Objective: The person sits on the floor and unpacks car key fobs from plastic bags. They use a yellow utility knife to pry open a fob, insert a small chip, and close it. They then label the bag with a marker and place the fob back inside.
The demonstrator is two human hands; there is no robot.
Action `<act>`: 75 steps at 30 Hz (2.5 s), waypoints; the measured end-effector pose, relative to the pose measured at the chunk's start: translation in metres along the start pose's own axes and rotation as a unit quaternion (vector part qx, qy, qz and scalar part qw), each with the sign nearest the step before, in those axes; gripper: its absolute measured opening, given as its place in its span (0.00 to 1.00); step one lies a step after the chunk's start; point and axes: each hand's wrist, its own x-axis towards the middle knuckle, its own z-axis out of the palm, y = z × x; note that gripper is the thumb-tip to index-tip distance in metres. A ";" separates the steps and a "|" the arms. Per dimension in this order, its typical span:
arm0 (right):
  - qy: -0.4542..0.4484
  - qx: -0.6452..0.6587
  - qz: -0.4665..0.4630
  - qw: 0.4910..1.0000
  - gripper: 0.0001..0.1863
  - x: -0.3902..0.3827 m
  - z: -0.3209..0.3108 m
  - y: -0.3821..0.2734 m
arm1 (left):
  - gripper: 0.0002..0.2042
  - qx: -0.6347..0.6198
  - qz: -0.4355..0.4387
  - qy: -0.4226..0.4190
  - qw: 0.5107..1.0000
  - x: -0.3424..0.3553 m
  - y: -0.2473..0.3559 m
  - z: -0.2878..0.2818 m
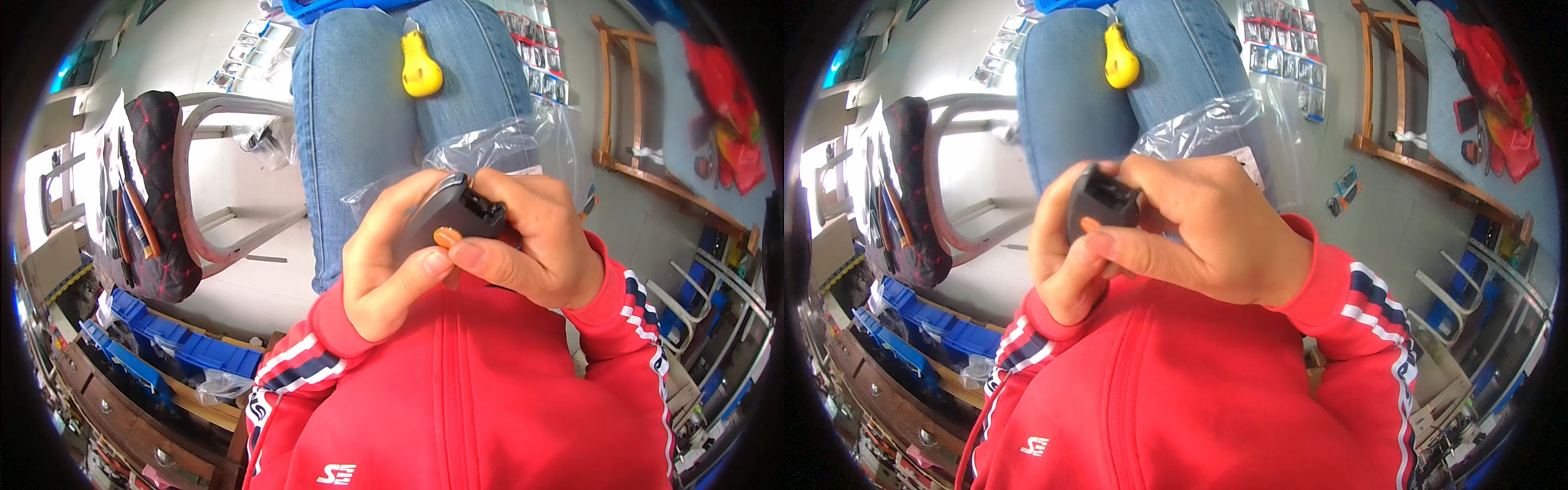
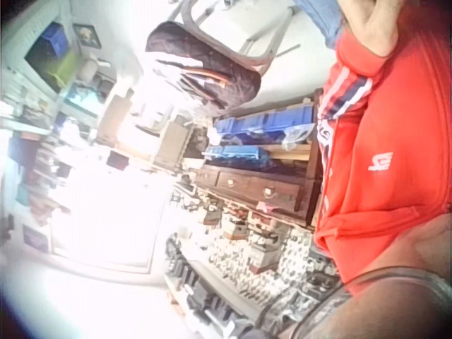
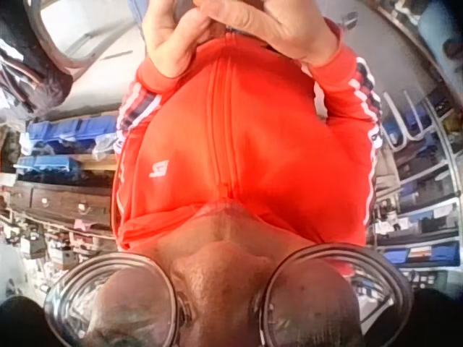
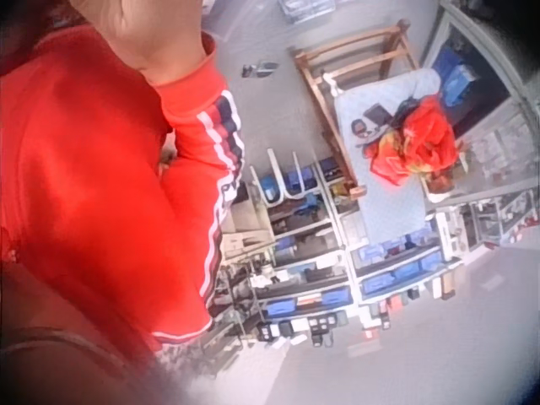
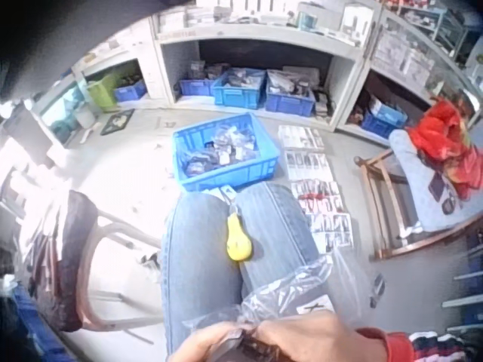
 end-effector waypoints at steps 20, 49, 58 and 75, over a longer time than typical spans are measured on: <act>0.104 0.090 -0.154 0.978 0.13 -0.017 0.011 0.035 | 0.23 0.134 0.095 0.005 0.986 0.007 -0.003 0.001; 0.164 -0.168 -0.026 0.972 0.13 0.012 0.046 0.017 | 0.28 -0.447 0.050 -0.082 0.889 0.054 -0.033 -0.023; 0.169 0.211 0.050 0.961 0.15 0.005 0.012 0.000 | 0.18 -0.240 0.086 0.027 0.966 0.045 -0.019 -0.035; 0.072 -0.014 -0.022 0.997 0.21 0.013 -0.006 -0.017 | 0.17 0.442 0.283 0.114 0.843 0.042 -0.006 -0.022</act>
